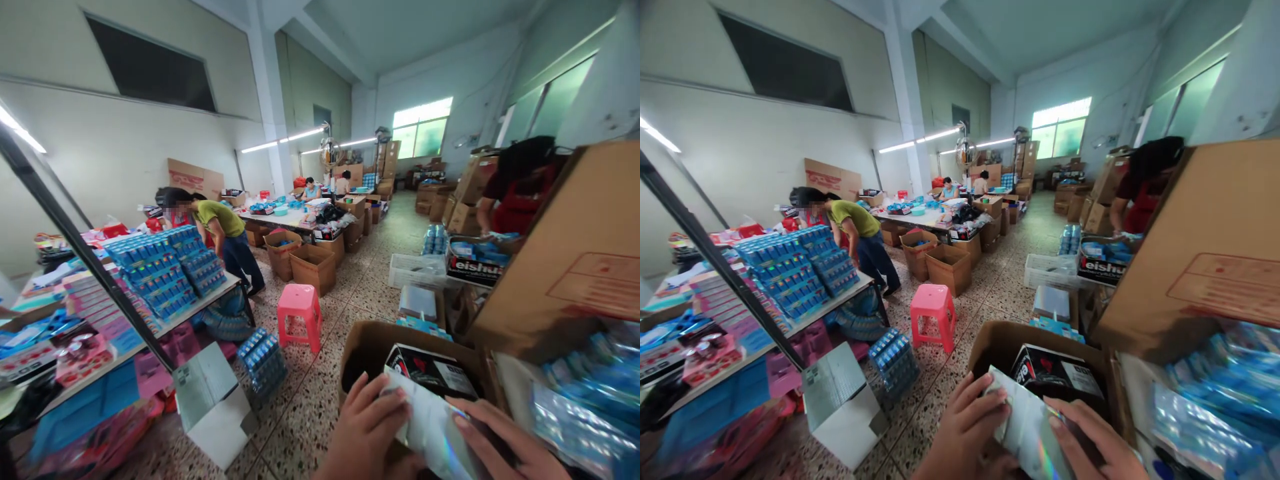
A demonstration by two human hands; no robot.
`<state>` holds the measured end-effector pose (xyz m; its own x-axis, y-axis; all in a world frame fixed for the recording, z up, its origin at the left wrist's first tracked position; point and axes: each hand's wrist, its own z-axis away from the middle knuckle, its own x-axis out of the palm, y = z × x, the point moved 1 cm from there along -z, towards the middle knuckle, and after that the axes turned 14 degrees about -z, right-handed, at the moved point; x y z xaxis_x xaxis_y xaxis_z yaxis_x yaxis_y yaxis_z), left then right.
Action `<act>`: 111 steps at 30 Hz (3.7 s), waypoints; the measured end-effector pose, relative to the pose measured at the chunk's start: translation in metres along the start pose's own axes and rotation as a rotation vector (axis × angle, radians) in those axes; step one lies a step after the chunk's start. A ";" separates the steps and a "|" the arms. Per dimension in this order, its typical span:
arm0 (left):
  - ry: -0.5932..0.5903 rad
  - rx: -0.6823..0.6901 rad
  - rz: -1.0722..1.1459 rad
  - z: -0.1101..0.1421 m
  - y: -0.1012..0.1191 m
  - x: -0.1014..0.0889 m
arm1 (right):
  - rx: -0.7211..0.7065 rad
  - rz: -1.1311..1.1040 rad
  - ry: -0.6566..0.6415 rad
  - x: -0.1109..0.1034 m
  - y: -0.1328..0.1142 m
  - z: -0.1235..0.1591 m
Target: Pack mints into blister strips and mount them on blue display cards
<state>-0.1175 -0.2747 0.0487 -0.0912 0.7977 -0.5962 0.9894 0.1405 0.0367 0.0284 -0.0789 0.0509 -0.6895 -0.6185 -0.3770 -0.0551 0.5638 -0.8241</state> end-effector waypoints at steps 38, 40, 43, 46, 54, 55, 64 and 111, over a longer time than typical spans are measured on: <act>-1.366 -0.558 1.388 -0.153 0.213 0.288 | 1.655 0.729 1.030 -0.043 0.003 0.313; -1.384 -0.555 1.387 -0.153 0.227 0.293 | 1.689 0.781 1.079 -0.036 0.009 0.311; -1.405 -0.548 1.379 -0.151 0.247 0.295 | 1.468 0.827 1.259 -0.051 0.011 0.302; -1.430 -0.529 1.359 -0.148 0.265 0.291 | 1.026 0.601 1.459 -0.086 0.018 0.277; -1.460 -0.441 1.317 -0.150 0.298 0.287 | 0.430 -0.275 1.391 -0.179 0.074 0.181; -1.462 -0.428 1.312 -0.151 0.302 0.289 | 0.385 -0.308 1.405 -0.186 0.083 0.174; -1.278 -0.029 1.202 -0.154 0.346 0.343 | 0.277 -0.348 1.695 -0.215 0.144 0.168; -0.802 0.935 0.858 -0.113 0.326 0.328 | 0.815 -0.399 1.637 -0.167 0.161 0.231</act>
<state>0.1624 0.0990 -0.0448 0.3162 -0.1270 -0.9401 0.4496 -0.8526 0.2664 0.3015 -0.0116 -0.1162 -0.6712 0.7181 0.1840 -0.3935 -0.1349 -0.9094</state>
